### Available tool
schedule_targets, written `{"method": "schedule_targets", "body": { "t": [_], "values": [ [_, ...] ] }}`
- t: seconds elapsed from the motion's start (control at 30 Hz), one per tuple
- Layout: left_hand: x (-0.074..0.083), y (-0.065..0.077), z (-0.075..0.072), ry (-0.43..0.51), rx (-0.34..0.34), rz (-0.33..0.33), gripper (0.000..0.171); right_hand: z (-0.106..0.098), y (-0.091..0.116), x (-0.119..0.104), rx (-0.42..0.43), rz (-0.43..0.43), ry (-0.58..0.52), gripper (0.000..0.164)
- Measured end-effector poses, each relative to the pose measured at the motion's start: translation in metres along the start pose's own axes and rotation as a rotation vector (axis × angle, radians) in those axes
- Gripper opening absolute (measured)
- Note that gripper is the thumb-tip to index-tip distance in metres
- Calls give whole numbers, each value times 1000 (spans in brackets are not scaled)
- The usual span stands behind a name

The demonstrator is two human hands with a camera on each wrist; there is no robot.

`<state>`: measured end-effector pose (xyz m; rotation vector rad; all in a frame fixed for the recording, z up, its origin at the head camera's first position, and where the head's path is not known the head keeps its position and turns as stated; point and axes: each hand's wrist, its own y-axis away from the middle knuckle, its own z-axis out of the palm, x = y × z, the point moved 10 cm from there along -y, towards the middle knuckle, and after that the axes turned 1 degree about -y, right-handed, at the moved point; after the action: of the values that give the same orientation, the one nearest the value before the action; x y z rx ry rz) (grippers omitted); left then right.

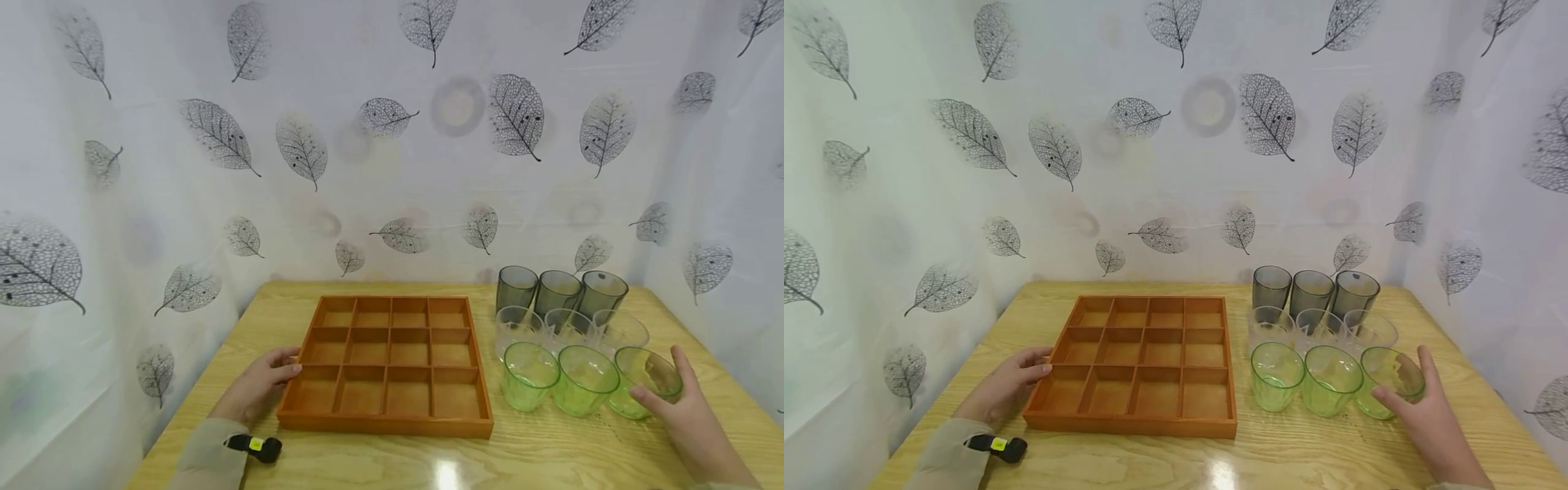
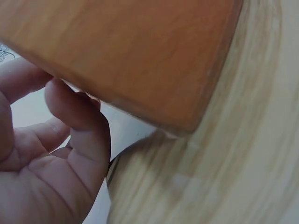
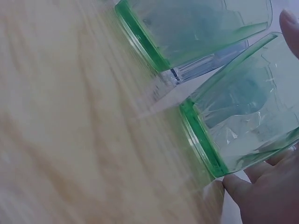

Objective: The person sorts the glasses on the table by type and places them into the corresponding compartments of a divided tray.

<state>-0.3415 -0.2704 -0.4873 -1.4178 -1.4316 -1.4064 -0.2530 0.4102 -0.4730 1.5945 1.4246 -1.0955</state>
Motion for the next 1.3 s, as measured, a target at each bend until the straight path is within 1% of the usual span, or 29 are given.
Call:
{"method": "schedule_targets", "body": {
  "t": [0.1, 0.17, 0.27, 0.33, 0.4, 0.47, 0.5, 0.57, 0.67, 0.73, 0.87, 1.0, 1.1, 1.2, 1.3],
  "values": [
    [-2, -1, 1, 55, -11, 0, 62, 2, 0, 2, -2, 17, 1, 101],
    [-3, -1, 1, 68, -15, 0, 62, 3, 0, 5, -5, 25, -4, 101],
    [-6, -1, 2, 72, -16, -7, 63, 5, -1, 8, -17, 10, -26, 102],
    [-8, -2, 1, 58, -3, -15, 64, 7, -2, 9, -36, -3, -103, 102],
    [-8, -2, 1, 55, -8, -15, 64, 6, -2, 7, -31, -6, -86, 103],
    [-9, -2, 2, 62, -7, -16, 64, 3, -2, 6, -19, -2, -14, 104],
    [-9, -2, 2, 64, -12, -11, 63, 3, -2, 5, -17, -10, -2, 103],
    [-8, -2, 4, 86, -29, 0, 63, 1, -2, 3, 0, -33, 89, 102],
    [-7, -2, 3, 92, -34, 15, 62, 5, -2, -1, -13, -89, 78, 96],
    [-7, -2, 2, 89, -39, 24, 61, 7, -2, -3, -14, -109, 70, 94],
    [-7, -2, 1, 83, -40, 30, 62, 9, -2, -5, -4, -120, 86, 92],
    [-7, -2, 0, 77, -33, 34, 61, 8, 0, -8, 1, -117, 76, 90],
    [-7, -1, 0, 77, -31, 35, 61, 3, 3, -11, 30, -119, 121, 89],
    [-7, -2, 0, 80, -30, 34, 61, -4, 6, -16, 86, -123, 185, 89],
    [-7, -2, -1, 89, -27, 34, 61, -12, 8, -21, 126, -110, 199, 89]
  ]
}}
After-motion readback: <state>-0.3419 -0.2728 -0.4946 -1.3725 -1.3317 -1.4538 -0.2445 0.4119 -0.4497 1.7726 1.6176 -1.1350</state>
